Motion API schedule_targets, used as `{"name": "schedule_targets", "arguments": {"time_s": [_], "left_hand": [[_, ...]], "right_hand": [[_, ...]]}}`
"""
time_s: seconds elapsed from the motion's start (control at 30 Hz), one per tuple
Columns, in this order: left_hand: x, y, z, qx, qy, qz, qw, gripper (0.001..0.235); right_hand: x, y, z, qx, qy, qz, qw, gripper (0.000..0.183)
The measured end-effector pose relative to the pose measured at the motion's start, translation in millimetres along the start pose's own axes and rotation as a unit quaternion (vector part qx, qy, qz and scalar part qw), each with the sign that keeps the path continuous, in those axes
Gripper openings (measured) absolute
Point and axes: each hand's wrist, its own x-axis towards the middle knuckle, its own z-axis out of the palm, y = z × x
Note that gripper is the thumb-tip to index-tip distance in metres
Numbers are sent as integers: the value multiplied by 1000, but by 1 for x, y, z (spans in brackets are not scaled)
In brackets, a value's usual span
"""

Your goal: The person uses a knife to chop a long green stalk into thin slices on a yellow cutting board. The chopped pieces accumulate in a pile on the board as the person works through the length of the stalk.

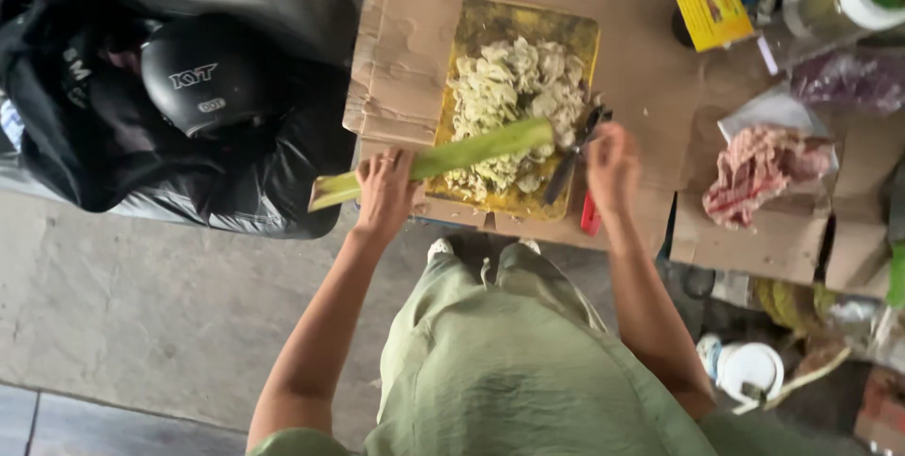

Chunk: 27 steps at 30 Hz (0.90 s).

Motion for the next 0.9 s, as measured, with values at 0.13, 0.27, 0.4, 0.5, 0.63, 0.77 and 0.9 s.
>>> {"name": "schedule_targets", "arguments": {"time_s": [0.13,0.27,0.4,0.5,0.63,0.77,0.9], "left_hand": [[-11,-16,-2,-31,7,-38,999,66],[-22,-30,-3,-21,25,-41,999,67],[-27,-42,0,-26,35,-48,998,68],[-33,-51,-2,-49,48,-46,997,67],[-37,-58,-5,-73,50,-52,995,64],[-42,-65,-4,-70,54,-61,994,63],[-48,-69,0,-58,39,-77,995,67]], "right_hand": [[-33,75,72,-138,-60,-10,989,50],[-41,78,84,-132,-19,32,991,57],[-46,41,53,-73,-3,83,994,47],[-76,0,34,-25,-22,50,998,47],[-119,-41,46,-78,-119,-145,979,46],[-146,-64,73,-57,-230,-132,963,43],[-146,-62,101,-99,-157,-216,959,41]]}}
